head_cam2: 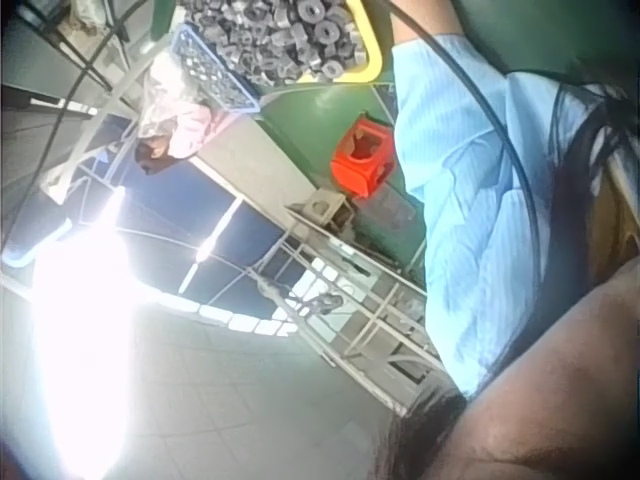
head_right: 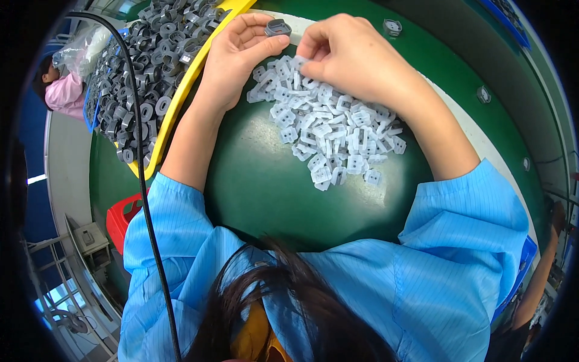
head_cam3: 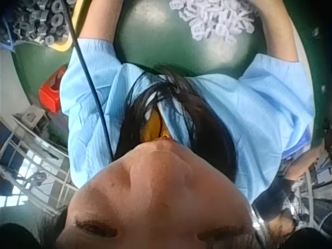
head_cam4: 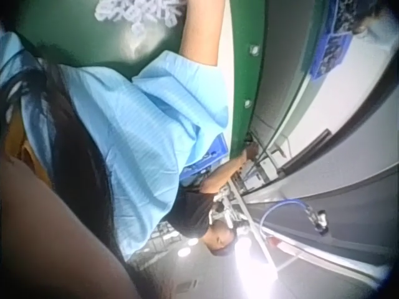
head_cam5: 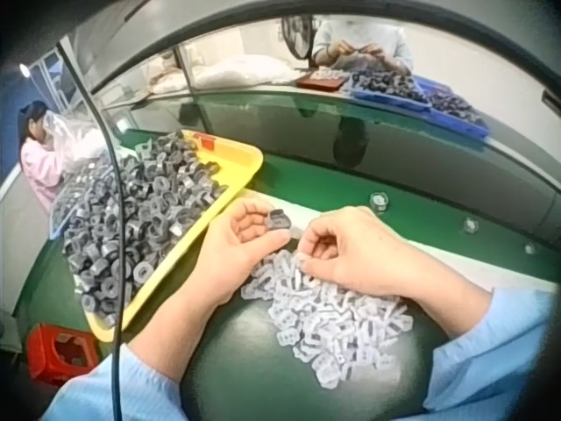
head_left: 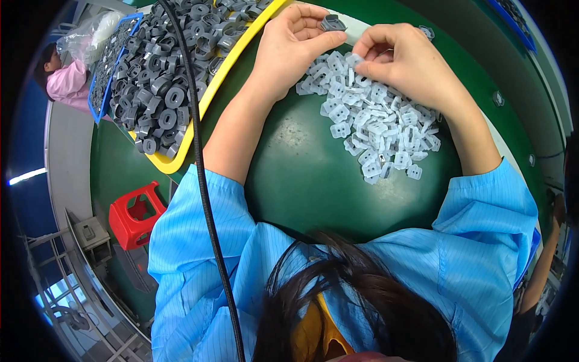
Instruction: The person assembles or sorts small plastic components by hand at an industrial workbench, placing them into a plastic tray.
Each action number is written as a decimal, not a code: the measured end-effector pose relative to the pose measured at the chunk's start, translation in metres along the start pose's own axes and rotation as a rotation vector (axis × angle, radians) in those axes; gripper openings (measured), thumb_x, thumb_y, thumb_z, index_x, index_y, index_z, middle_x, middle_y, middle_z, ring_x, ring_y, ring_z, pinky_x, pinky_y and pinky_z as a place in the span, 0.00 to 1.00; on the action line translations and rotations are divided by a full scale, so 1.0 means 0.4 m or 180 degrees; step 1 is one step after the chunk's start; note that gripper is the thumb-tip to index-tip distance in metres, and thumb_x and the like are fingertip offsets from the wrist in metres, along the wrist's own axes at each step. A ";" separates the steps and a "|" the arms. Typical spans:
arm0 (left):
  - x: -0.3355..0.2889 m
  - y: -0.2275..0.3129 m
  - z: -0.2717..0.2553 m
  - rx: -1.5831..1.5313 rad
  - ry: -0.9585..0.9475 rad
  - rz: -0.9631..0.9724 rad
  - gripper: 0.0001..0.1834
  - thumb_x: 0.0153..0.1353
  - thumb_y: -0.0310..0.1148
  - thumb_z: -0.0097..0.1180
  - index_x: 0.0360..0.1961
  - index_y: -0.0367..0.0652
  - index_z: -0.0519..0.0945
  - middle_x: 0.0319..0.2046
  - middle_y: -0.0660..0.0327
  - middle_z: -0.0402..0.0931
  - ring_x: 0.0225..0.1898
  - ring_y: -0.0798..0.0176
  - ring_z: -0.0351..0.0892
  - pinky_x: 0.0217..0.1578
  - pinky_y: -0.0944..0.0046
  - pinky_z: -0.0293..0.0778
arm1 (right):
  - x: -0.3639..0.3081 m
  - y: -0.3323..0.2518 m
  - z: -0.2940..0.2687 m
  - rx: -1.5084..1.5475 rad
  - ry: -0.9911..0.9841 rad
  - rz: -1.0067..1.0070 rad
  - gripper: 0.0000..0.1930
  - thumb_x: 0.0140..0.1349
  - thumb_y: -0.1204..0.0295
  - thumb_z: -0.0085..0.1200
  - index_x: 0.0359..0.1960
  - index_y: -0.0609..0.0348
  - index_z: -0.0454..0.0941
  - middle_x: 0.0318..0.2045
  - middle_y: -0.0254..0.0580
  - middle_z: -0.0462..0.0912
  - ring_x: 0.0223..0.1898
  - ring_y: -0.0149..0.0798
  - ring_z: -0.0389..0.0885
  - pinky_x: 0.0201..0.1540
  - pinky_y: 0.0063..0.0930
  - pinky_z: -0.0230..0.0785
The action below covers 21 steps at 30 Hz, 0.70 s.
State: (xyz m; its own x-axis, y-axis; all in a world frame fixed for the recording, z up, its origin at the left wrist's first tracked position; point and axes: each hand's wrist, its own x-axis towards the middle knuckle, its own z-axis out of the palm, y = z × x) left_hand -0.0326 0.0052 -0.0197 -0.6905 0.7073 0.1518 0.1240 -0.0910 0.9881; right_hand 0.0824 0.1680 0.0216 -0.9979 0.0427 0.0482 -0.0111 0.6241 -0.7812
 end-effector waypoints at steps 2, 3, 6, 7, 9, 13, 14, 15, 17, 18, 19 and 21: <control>0.000 0.002 0.017 -0.0145 0.0108 0.0134 0.20 0.53 0.20 0.63 0.47 0.34 0.71 0.39 0.57 0.78 0.42 0.68 0.79 0.45 0.70 0.75 | 0.015 0.021 -0.012 0.0795 0.0009 -0.0005 0.05 0.53 0.78 0.58 0.31 0.63 0.76 0.24 0.32 0.78 0.27 0.21 0.75 0.32 0.13 0.68; -0.004 0.007 0.025 -0.0148 0.0089 0.0132 0.20 0.53 0.20 0.63 0.47 0.34 0.71 0.39 0.57 0.78 0.42 0.68 0.79 0.45 0.70 0.75 | 0.012 0.020 -0.024 0.1270 0.0007 0.0257 0.04 0.54 0.77 0.57 0.30 0.63 0.75 0.24 0.32 0.78 0.26 0.21 0.74 0.31 0.14 0.67; -0.011 0.041 0.048 0.0078 0.0071 0.0243 0.20 0.53 0.18 0.62 0.47 0.32 0.70 0.40 0.55 0.78 0.43 0.66 0.79 0.46 0.69 0.75 | 0.016 0.039 -0.055 0.0458 0.0284 0.0244 0.06 0.55 0.75 0.59 0.33 0.64 0.78 0.23 0.31 0.78 0.25 0.20 0.73 0.29 0.15 0.66; -0.014 0.040 0.046 0.0145 0.0116 0.0366 0.19 0.52 0.18 0.62 0.45 0.32 0.71 0.39 0.55 0.78 0.42 0.66 0.80 0.44 0.69 0.77 | 0.014 0.031 -0.053 0.0451 0.0299 0.0233 0.06 0.55 0.75 0.59 0.33 0.64 0.78 0.23 0.31 0.78 0.25 0.20 0.73 0.29 0.15 0.66; -0.016 0.034 0.045 0.0361 0.0194 0.0613 0.18 0.51 0.19 0.63 0.42 0.30 0.72 0.37 0.55 0.79 0.40 0.66 0.81 0.42 0.69 0.79 | 0.007 0.005 -0.043 0.0117 0.0592 -0.0141 0.09 0.56 0.72 0.61 0.35 0.64 0.82 0.22 0.31 0.78 0.25 0.20 0.74 0.28 0.15 0.65; -0.013 0.023 0.047 0.0357 0.0290 0.0708 0.17 0.51 0.20 0.64 0.42 0.30 0.73 0.36 0.56 0.79 0.39 0.67 0.81 0.41 0.68 0.79 | 0.008 -0.005 -0.038 0.0224 0.1060 -0.0138 0.10 0.56 0.69 0.62 0.35 0.63 0.83 0.23 0.31 0.80 0.26 0.20 0.74 0.29 0.16 0.66; -0.010 0.018 0.050 0.0381 0.0322 0.0775 0.17 0.50 0.20 0.64 0.41 0.31 0.73 0.36 0.56 0.79 0.38 0.67 0.81 0.41 0.68 0.80 | 0.009 0.001 -0.040 0.0432 0.0877 -0.0018 0.10 0.57 0.69 0.61 0.35 0.64 0.83 0.24 0.31 0.80 0.27 0.21 0.75 0.30 0.17 0.67; -0.009 0.014 0.054 0.0406 0.0358 0.0842 0.17 0.50 0.20 0.64 0.41 0.31 0.74 0.35 0.56 0.79 0.38 0.68 0.81 0.40 0.68 0.80 | 0.011 0.005 -0.042 0.0640 0.0692 0.0100 0.10 0.57 0.68 0.61 0.35 0.64 0.83 0.25 0.32 0.81 0.28 0.21 0.75 0.31 0.17 0.67; -0.009 0.010 0.061 0.0519 0.0353 0.0906 0.17 0.50 0.20 0.64 0.40 0.31 0.74 0.35 0.56 0.79 0.37 0.68 0.81 0.40 0.68 0.80 | 0.016 0.024 -0.018 0.0592 0.0761 -0.0108 0.10 0.58 0.68 0.61 0.34 0.64 0.83 0.25 0.32 0.81 0.28 0.22 0.75 0.32 0.17 0.67; -0.010 0.008 0.065 0.0631 0.0350 0.0977 0.16 0.49 0.20 0.65 0.40 0.32 0.74 0.34 0.56 0.79 0.36 0.68 0.81 0.39 0.68 0.80 | 0.017 0.029 -0.008 0.0538 0.0830 -0.0322 0.10 0.58 0.68 0.61 0.34 0.63 0.83 0.26 0.32 0.82 0.28 0.22 0.75 0.33 0.18 0.67; -0.012 0.009 0.064 0.0640 0.0370 0.0979 0.16 0.49 0.20 0.65 0.40 0.32 0.74 0.34 0.56 0.79 0.36 0.68 0.81 0.39 0.68 0.80 | 0.018 0.018 -0.013 0.0234 0.0776 -0.0336 0.10 0.58 0.68 0.61 0.34 0.63 0.83 0.26 0.32 0.82 0.29 0.22 0.75 0.34 0.17 0.68; -0.017 0.013 0.061 0.0749 0.0371 0.1134 0.16 0.48 0.20 0.65 0.39 0.32 0.74 0.33 0.56 0.80 0.36 0.67 0.82 0.39 0.68 0.81 | 0.021 0.017 -0.015 0.0631 0.0558 -0.0195 0.10 0.58 0.68 0.61 0.35 0.63 0.83 0.27 0.32 0.82 0.30 0.22 0.75 0.35 0.17 0.68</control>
State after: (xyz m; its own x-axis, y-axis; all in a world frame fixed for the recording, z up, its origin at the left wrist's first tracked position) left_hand -0.0098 0.0169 -0.0163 -0.6492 0.5757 0.4971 0.5186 -0.1431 0.8430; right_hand 0.0745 0.1774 0.0203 -0.9690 0.1548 0.1927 -0.1005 0.4654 -0.8794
